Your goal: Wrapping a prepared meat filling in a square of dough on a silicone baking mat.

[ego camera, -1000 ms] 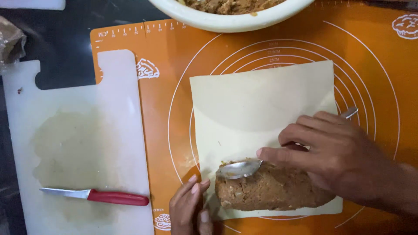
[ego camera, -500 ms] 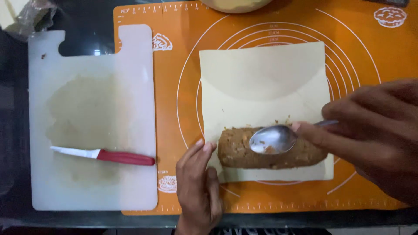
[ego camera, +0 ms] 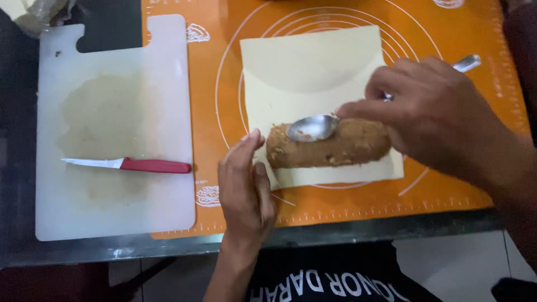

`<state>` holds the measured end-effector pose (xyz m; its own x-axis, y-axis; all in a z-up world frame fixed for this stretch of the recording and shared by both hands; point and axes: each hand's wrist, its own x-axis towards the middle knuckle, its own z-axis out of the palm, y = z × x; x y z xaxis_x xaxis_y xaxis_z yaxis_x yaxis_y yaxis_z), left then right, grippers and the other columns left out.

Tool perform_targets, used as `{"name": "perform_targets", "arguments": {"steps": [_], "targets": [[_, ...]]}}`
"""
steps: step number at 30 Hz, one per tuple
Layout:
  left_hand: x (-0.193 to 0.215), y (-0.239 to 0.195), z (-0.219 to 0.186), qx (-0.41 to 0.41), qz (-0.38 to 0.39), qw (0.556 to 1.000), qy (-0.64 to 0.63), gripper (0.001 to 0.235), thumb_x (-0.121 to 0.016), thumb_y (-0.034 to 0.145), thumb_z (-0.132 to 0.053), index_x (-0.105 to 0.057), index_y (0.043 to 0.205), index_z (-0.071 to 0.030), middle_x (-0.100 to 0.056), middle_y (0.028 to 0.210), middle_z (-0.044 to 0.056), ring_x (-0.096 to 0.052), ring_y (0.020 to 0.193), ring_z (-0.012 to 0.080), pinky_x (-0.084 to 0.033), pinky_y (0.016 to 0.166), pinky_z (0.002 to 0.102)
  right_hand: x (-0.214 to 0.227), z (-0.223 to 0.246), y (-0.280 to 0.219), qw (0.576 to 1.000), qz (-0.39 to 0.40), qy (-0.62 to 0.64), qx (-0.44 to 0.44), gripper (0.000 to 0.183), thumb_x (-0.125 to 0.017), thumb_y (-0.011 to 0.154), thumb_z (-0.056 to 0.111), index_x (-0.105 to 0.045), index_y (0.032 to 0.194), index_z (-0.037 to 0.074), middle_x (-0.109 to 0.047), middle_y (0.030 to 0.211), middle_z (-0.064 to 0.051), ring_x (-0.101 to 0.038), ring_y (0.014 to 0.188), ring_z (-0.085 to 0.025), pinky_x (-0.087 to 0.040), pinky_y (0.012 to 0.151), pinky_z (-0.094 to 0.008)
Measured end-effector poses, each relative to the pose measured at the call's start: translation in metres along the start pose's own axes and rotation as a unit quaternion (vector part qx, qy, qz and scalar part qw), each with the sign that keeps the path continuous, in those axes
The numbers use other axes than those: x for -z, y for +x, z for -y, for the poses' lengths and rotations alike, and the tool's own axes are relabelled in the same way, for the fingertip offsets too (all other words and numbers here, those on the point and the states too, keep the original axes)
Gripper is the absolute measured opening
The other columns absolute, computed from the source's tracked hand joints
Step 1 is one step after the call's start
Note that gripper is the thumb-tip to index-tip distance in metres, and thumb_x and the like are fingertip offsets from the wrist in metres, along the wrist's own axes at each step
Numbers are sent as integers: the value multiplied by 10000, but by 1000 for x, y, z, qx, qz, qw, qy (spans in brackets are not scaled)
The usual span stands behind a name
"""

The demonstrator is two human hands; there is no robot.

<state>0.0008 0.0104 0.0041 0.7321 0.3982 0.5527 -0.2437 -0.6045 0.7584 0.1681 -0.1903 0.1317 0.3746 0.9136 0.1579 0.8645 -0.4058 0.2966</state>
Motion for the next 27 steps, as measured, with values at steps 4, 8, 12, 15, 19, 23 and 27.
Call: {"name": "perform_targets", "arguments": {"steps": [4, 8, 12, 15, 19, 23, 27], "targets": [[-1, -3, -1, -13, -3, 1000, 18, 488, -505, 1022, 111, -485, 1491, -21, -647, 1328, 165, -632, 1256, 309, -499, 1105, 410, 9, 1, -24, 997, 43, 29, -58, 357, -706, 790, 33, -813, 1040, 265, -628, 815, -20, -633, 792, -244, -490, 711, -410], [-2, -4, 0, -29, -15, 999, 24, 493, -500, 1039, 115, -479, 1509, -33, -649, 1319, 151, -631, 1247, 297, -505, 1088, 399, 14, 50, -33, 995, -39, 35, -88, 364, -662, 876, -43, -807, 1103, 201, -625, 816, -63, -621, 714, -238, -494, 621, -404], [-4, -7, 2, -11, -28, 999, 15, 486, -480, 1047, 112, -488, 1509, -39, -644, 1340, 143, -640, 1258, 271, -521, 1069, 374, 18, 91, -63, 988, -73, 47, -127, 414, -647, 784, -32, -781, 1138, 135, -611, 816, -65, -624, 686, -224, -495, 584, -382], [-2, -8, 5, 44, -76, 996, -11, 470, -445, 1054, 90, -494, 1503, -40, -632, 1370, 136, -651, 1274, 240, -526, 1018, 342, 8, 122, -80, 965, -19, 15, -261, 316, -685, 918, 65, -793, 1192, 179, -614, 809, -44, -599, 606, -202, -460, 511, -367], [4, -19, 5, 67, -110, 989, -74, 437, -415, 1094, 39, -490, 1519, -33, -611, 1424, 133, -631, 1299, 216, -499, 1062, 331, -18, 151, -81, 967, -85, 45, -234, 303, -694, 954, 52, -772, 1236, 132, -607, 829, -37, -609, 609, -183, -477, 495, -351], [16, -39, 0, 109, -95, 978, -151, 417, -420, 1083, -36, -484, 1494, -43, -636, 1358, 120, -560, 1148, 172, -441, 992, 317, -17, 151, -102, 945, -88, 69, -308, 390, -681, 893, 26, -743, 1265, 126, -596, 851, -64, -617, 617, -217, -488, 505, -366], [19, -52, 3, 125, -98, 970, -185, 398, -422, 1088, -82, -490, 1480, -58, -647, 1329, 105, -556, 1130, 152, -443, 988, 314, -27, 176, -101, 941, -111, 15, -319, 412, -665, 879, 0, -738, 1269, 114, -586, 861, -91, -618, 672, -270, -498, 560, -393]]}}
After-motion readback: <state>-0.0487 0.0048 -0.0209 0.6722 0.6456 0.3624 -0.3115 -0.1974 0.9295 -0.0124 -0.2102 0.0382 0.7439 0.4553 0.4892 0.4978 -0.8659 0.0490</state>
